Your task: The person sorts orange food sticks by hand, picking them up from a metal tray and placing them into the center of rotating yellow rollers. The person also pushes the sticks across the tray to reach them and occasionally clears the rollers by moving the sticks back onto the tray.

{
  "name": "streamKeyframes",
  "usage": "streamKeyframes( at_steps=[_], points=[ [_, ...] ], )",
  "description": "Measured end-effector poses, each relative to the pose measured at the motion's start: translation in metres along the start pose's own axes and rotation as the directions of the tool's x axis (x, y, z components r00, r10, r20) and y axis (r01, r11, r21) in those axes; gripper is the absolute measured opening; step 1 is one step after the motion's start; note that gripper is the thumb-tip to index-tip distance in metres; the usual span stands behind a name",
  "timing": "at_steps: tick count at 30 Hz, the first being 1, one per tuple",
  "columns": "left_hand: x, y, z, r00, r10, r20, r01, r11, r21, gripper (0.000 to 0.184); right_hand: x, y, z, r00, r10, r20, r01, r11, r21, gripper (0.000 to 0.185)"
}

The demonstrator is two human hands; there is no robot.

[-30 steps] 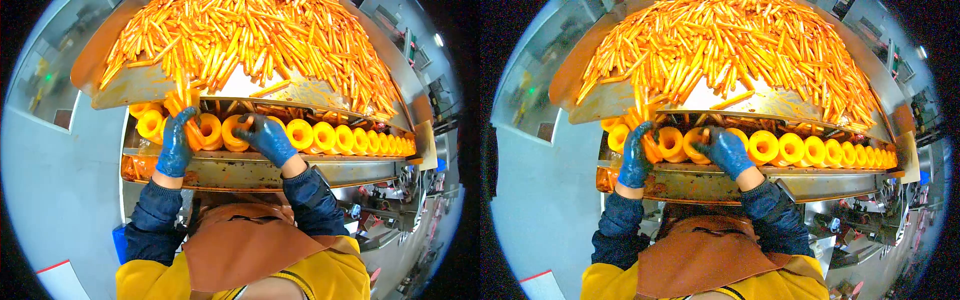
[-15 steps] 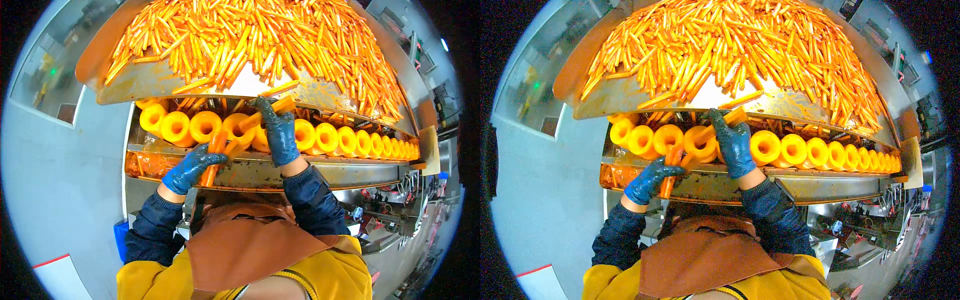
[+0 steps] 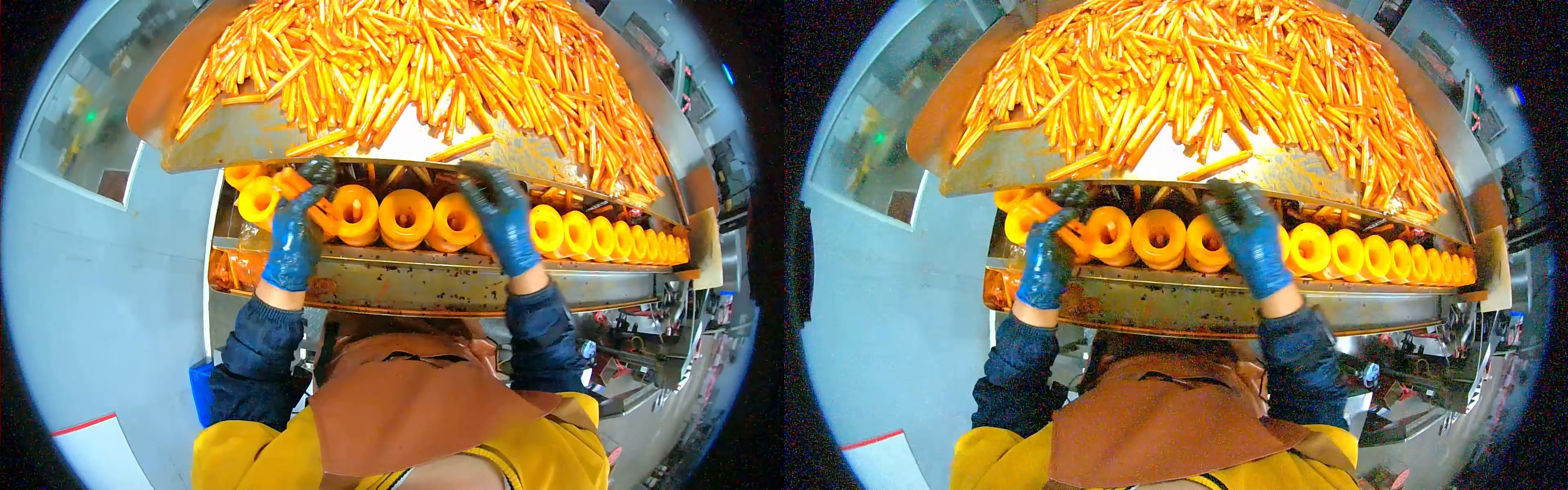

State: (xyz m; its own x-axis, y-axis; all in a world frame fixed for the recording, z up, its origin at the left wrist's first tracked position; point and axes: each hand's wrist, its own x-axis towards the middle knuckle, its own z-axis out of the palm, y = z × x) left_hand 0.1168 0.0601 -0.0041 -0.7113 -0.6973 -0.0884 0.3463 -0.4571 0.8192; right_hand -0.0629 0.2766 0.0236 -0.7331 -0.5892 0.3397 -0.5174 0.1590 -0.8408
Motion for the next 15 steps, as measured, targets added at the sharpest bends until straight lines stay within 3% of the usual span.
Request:
streamKeyframes(
  at_steps=[2, 4, 5, 6, 7, 8, 10, 11, 12, 14, 15],
  points=[
    [0.002, 0.007, -0.006, 0.989, 0.137, -0.046, -0.142, 0.982, -0.123, 0.047, 0.013, 0.012, -0.028, 0.989, -0.040, -0.144, 0.034, 0.999, -0.042, 0.023],
    [0.005, 0.014, -0.014, 0.981, 0.195, -0.004, -0.194, 0.973, -0.126, 0.051, 0.033, 0.044, -0.060, 0.977, -0.081, -0.198, 0.067, 0.995, -0.074, 0.019],
    [0.008, 0.011, -0.018, 0.986, 0.166, 0.026, -0.164, 0.984, -0.062, 0.052, 0.043, 0.050, -0.071, 0.964, -0.133, -0.230, 0.104, 0.986, -0.134, 0.017],
    [0.010, 0.007, -0.022, 0.989, 0.136, 0.055, -0.136, 0.991, 0.004, 0.053, 0.049, 0.048, -0.081, 0.975, 0.010, -0.221, -0.021, 0.999, -0.046, 0.018],
    [0.007, 0.007, -0.024, 1.000, -0.025, -0.011, 0.025, 0.999, 0.031, 0.054, 0.055, 0.049, -0.089, 0.975, -0.012, -0.220, -0.024, 0.986, -0.162, 0.018],
    [0.003, 0.006, -0.024, 1.000, -0.022, -0.010, 0.022, 0.999, 0.033, 0.054, 0.061, 0.053, -0.097, 0.975, -0.033, -0.218, -0.029, 0.961, -0.276, 0.018],
    [-0.006, 0.010, -0.005, 0.992, 0.098, 0.074, -0.107, 0.986, 0.126, 0.050, 0.072, 0.073, -0.108, 0.976, -0.035, -0.214, -0.034, 0.950, -0.310, 0.019],
    [-0.002, 0.005, -0.007, 0.990, 0.143, 0.019, -0.142, 0.989, -0.038, 0.046, 0.075, 0.083, -0.111, 0.978, -0.034, -0.206, -0.041, 0.937, -0.346, 0.020],
    [0.003, 0.006, -0.010, 0.989, 0.143, 0.018, -0.143, 0.989, -0.035, 0.046, 0.077, 0.085, -0.113, 0.978, -0.033, -0.206, -0.041, 0.938, -0.344, 0.020],
    [0.011, 0.013, -0.020, 0.955, 0.269, -0.126, -0.271, 0.963, 0.001, 0.042, 0.080, 0.088, -0.113, 0.983, 0.028, -0.183, -0.104, 0.899, -0.425, 0.024],
    [0.012, 0.014, -0.021, 0.932, 0.348, -0.103, -0.342, 0.937, 0.075, 0.039, 0.080, 0.094, -0.111, 0.983, 0.027, -0.179, -0.102, 0.901, -0.422, 0.024]
  ],
)
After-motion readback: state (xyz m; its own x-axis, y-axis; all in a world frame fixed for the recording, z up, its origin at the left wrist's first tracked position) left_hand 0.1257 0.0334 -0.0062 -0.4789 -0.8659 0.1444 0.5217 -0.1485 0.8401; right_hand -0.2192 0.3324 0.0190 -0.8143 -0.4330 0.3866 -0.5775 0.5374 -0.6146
